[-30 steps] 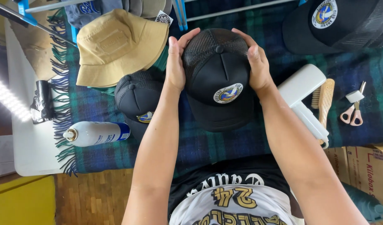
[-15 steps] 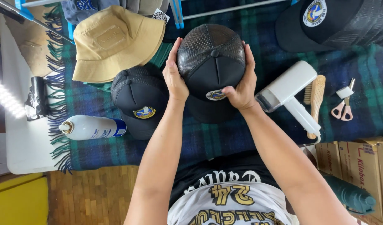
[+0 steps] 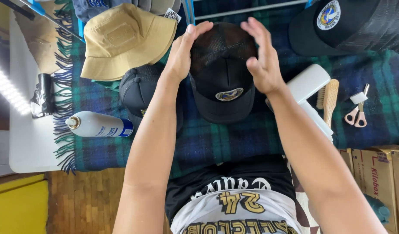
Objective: Cleaning and shaping baseball caps using a brush, a hair dryer, and a wooden mold.
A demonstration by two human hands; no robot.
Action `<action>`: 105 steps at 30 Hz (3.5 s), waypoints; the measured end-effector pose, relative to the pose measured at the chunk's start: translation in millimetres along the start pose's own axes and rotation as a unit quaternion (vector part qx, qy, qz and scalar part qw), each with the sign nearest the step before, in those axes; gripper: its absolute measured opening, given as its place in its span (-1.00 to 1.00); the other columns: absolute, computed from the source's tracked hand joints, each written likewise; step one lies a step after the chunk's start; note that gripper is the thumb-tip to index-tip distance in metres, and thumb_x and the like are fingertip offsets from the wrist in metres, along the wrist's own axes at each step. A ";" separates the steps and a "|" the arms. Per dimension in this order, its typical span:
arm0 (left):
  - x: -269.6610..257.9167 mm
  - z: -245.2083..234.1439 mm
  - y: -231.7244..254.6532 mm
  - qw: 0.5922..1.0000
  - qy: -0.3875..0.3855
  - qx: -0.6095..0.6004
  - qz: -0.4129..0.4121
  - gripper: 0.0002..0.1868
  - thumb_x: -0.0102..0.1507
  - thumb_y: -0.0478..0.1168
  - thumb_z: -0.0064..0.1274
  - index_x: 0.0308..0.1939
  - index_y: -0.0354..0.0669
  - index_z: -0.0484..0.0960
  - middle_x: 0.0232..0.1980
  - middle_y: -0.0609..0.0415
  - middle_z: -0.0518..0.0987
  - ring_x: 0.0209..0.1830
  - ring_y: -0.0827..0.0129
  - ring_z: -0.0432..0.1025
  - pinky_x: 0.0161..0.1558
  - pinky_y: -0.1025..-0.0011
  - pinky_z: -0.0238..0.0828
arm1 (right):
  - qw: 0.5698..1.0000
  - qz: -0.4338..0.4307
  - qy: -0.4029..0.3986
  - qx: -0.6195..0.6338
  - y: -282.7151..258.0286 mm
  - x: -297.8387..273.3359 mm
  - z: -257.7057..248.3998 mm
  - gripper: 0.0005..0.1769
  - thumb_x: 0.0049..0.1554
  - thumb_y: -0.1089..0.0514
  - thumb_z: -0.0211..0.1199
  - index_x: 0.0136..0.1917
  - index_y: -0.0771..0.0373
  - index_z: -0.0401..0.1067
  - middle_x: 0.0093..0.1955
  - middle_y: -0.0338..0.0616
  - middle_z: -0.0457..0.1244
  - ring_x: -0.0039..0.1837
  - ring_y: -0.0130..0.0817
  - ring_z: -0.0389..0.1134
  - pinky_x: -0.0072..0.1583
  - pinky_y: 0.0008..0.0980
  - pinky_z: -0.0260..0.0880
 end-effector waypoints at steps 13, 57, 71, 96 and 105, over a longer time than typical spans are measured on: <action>15.4 -0.5 -28.6 0.982 0.045 0.042 -0.178 -0.04 0.09 0.53 -0.62 0.17 0.18 0.67 0.19 -0.07 0.66 0.18 0.12 0.51 0.17 0.22 0.36 | 0.934 0.285 -0.170 -0.130 47.4 69.4 18.5 -0.08 0.16 -0.57 -0.01 0.39 0.22 0.42 0.33 0.07 0.32 0.36 0.00 0.29 0.29 -0.09 0.20; -160.4 87.4 -133.3 0.912 0.363 -0.128 -0.144 -0.39 0.31 -0.05 0.10 0.34 -0.30 0.36 0.26 -0.07 0.55 0.31 0.24 0.45 0.30 0.40 0.45 | 0.855 0.208 -0.310 -0.361 18.7 94.8 56.9 -0.04 0.06 -0.64 0.16 0.59 -0.25 0.22 0.49 0.07 0.13 0.39 0.27 0.17 0.24 0.20 0.23; -162.5 87.2 -143.8 0.938 0.293 -0.147 -0.117 -0.47 0.32 0.02 0.08 0.24 -0.22 0.40 -0.14 0.17 0.59 -0.19 0.52 0.44 -0.10 0.54 0.42 | 0.876 0.210 -0.253 -0.354 57.3 102.4 58.4 -0.07 0.05 -0.76 0.16 0.32 -0.05 0.53 0.27 0.03 0.35 0.24 0.21 0.32 0.05 0.10 0.35; -165.0 97.2 -134.7 0.944 0.300 -0.130 0.051 0.01 0.13 -0.31 0.45 0.52 -0.10 0.12 -0.17 -0.08 0.70 -0.22 0.45 0.60 -0.07 0.48 0.59 | 0.712 0.560 -0.017 -0.423 128.1 -271.5 -190.0 -0.24 -0.04 -0.48 0.46 0.22 0.04 0.61 0.03 -0.04 0.44 0.09 0.18 0.46 0.03 -0.02 0.49; -184.7 96.7 -137.0 0.950 0.244 -0.195 -0.019 -0.17 0.36 -0.35 0.11 0.60 -0.01 -0.02 -0.25 -0.02 0.66 -0.40 0.48 0.54 -0.28 0.53 0.59 | 0.843 0.330 0.412 -0.100 77.7 -242.9 -186.5 -0.73 0.41 0.29 0.24 0.28 0.19 0.22 -0.18 -0.19 0.34 -0.26 -0.51 0.43 -0.20 -0.59 0.59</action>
Point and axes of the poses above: each hand's wrist, its own x-axis towards the middle knuckle, its own z-axis out of the palm, y = z × x, the point moved 6 cm from there along x, towards the middle knuckle
